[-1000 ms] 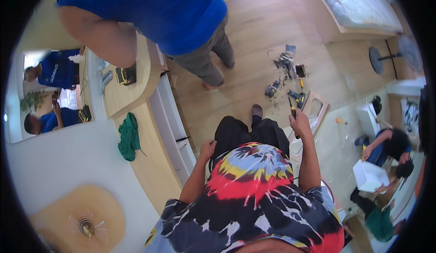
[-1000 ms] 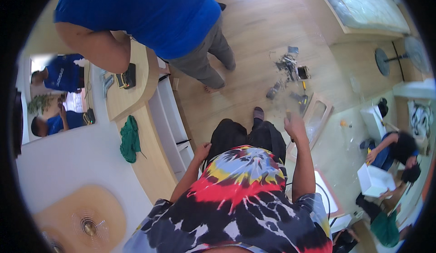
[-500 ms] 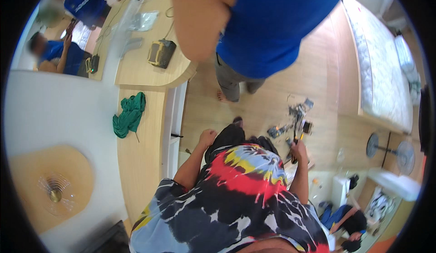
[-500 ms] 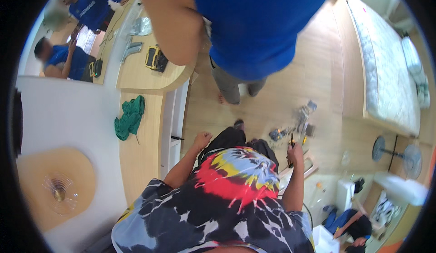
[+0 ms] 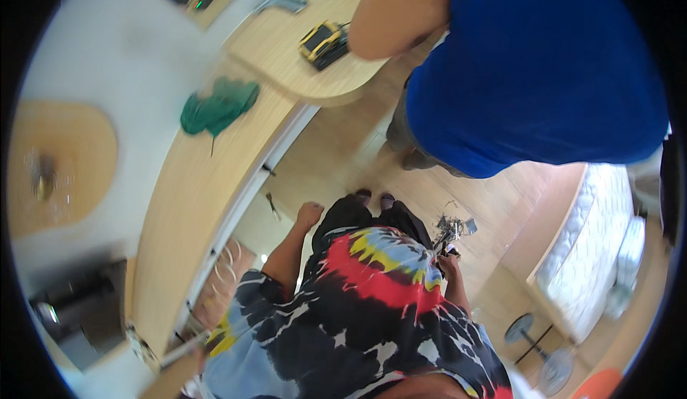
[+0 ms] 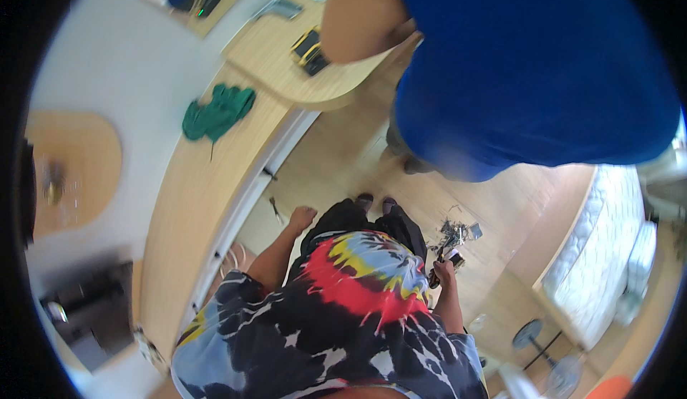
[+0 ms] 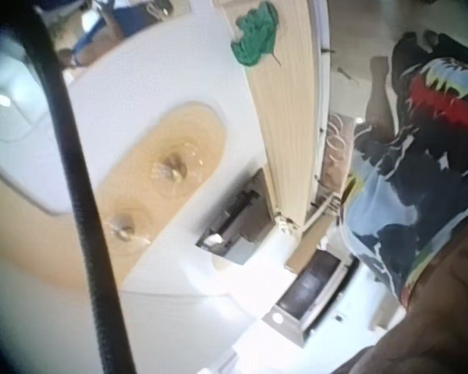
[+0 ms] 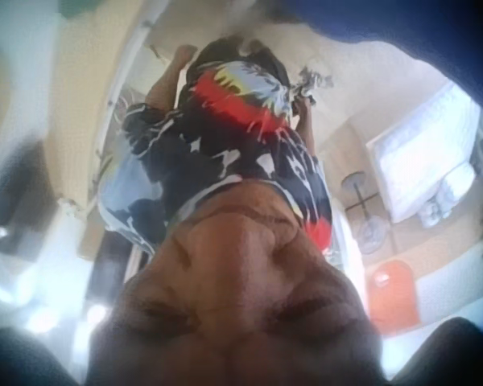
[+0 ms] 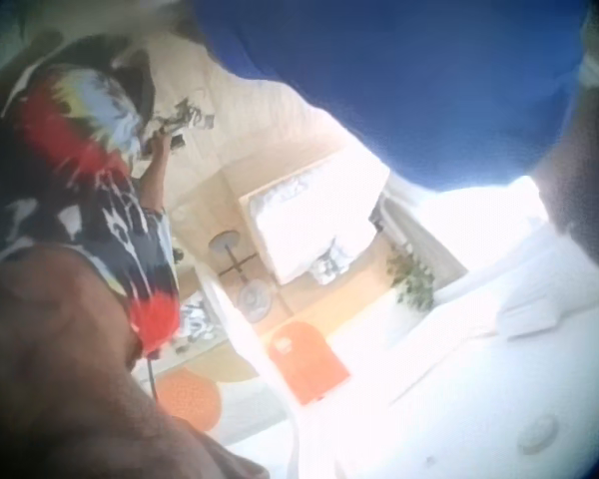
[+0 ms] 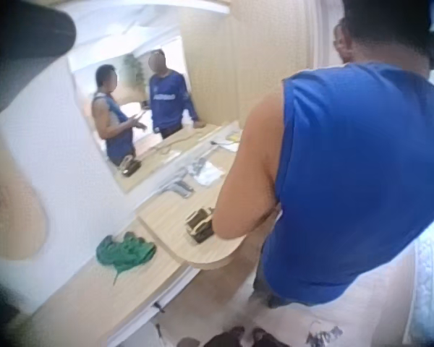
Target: The person positions a copper-colored sink trim frame over a stainless steel sink, then uses a utility knife to cut and trim the frame edges to fit the sink opening. The person repeatedly adjusts the frame and trims along the edges.
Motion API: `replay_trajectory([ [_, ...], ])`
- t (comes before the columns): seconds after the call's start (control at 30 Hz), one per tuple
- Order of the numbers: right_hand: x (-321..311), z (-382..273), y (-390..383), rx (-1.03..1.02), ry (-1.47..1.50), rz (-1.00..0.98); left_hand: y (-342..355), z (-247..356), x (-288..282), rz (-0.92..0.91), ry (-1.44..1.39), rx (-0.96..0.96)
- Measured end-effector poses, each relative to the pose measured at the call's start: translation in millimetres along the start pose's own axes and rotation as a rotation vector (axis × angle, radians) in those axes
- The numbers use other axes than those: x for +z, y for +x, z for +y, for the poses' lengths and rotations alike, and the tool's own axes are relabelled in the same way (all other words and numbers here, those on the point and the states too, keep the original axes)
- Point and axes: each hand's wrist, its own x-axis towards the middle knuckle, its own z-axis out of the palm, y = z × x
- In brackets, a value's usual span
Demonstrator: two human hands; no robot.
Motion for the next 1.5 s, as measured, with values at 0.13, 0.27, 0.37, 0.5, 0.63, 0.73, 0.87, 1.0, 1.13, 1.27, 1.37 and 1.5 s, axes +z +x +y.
replay_trajectory([
  [0.13,-31.7,-17.0,24.0,-0.090,-0.223,-0.163,-35.0,11.3,28.7,0.166,-0.266,0.004],
  [0.27,-53.4,-55.7,49.9,-0.103,-0.415,-0.314,-105.2,23.9,60.0,0.313,-0.424,-0.069],
  [0.37,-61.6,-89.1,80.1,-0.122,-0.664,-0.390,-159.8,6.8,105.7,0.339,-0.387,-0.216],
  [0.5,-40.4,-139.9,82.7,-0.118,-0.951,-0.524,-223.9,-14.0,142.4,0.396,-0.514,-0.412],
  [0.63,8.1,-180.5,62.1,-0.225,-1.110,-0.507,-261.5,-38.7,190.0,0.522,-0.666,-0.529],
  [0.73,53.2,-201.7,35.0,-0.433,-1.164,-0.455,-282.8,-51.4,217.8,0.536,-0.693,-0.581],
  [0.87,109.0,-192.1,-7.9,-0.554,-1.187,-0.429,-323.7,-91.4,250.0,0.633,-0.796,-0.649],
  [1.0,188.9,-177.2,-50.8,-0.649,-1.255,-0.466,-368.9,-149.7,257.1,0.734,-0.913,-0.688],
  [1.13,271.9,-140.1,-142.9,-0.858,-1.631,-0.603,-429.0,-180.9,274.2,0.827,-1.072,-0.887],
  [1.27,360.8,-120.1,-168.1,-0.771,-1.605,-0.641,-459.8,-199.1,319.3,0.875,-1.233,-1.020],
  [1.37,425.4,-103.5,-199.9,-0.818,-1.594,-0.744,-464.1,-222.6,359.8,0.638,-1.146,-0.995],
  [1.5,501.1,-72.5,-263.9,-0.939,-1.742,-0.791,-467.9,-235.1,364.5,0.728,-1.292,-1.058],
])
